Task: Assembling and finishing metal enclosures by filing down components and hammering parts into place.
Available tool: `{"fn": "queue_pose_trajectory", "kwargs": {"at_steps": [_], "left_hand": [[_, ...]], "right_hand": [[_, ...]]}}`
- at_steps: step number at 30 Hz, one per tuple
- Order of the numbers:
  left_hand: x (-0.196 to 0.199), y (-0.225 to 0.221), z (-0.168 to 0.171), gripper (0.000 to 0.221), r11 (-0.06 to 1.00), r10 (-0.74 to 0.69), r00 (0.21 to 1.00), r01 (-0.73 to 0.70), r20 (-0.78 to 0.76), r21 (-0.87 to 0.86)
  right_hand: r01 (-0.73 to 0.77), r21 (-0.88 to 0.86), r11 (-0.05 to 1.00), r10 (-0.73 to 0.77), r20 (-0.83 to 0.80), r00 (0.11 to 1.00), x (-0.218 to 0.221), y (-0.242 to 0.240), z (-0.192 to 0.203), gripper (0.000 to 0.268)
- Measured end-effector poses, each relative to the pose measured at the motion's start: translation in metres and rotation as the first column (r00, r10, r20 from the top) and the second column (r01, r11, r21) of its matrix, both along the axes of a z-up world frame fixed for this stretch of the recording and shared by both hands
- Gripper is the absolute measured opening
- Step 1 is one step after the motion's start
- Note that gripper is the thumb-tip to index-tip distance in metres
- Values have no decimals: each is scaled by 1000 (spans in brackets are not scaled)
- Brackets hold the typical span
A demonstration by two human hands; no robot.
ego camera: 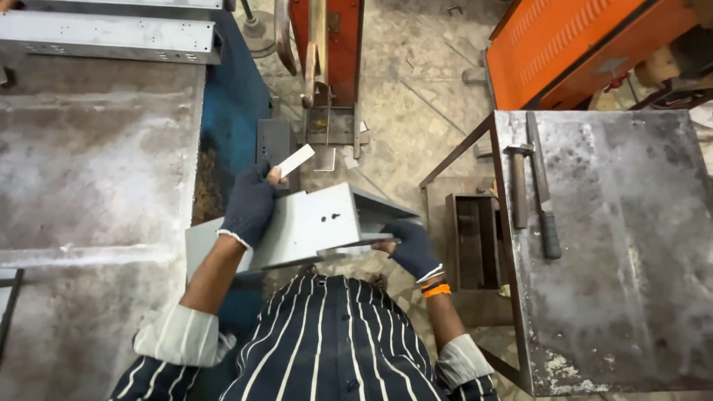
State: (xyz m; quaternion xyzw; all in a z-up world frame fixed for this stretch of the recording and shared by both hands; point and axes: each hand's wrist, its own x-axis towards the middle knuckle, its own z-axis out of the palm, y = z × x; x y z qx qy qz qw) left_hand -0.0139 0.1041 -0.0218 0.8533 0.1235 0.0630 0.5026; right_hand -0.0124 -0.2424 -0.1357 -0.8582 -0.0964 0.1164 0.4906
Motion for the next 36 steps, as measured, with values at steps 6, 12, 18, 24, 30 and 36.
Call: {"fn": "queue_pose_trajectory", "kwargs": {"at_steps": [6, 12, 18, 24, 30, 36], "left_hand": [[-22, -21, 17, 38, 991, 119, 993, -118, 8, -57], [-22, 1, 7, 39, 971, 238, 970, -237, 53, -33], [-1, 40, -3, 37, 950, 305, 946, -294, 109, -108], [27, 59, 21, 35, 961, 261, 959, -248, 113, -123], [59, 78, 28, 33, 942, 222, 970, -189, 96, -276], [102, 98, 15, 31, 926, 207, 974, -165, 90, -338]], "right_hand": [[-119, 53, 992, 113, 96, 989, -2, 31, 21, 50], [-145, 25, 989, 131, 301, 945, 4, 74, 53, 74], [-159, 139, 978, 88, 416, 905, 28, 121, 92, 100], [-160, 186, 969, 51, 485, 873, 73, 159, 95, 114], [-150, 330, 932, 5, 404, 915, 107, 185, 109, 116], [-129, 303, 944, -11, 421, 907, 153, 196, 77, 115]]}}
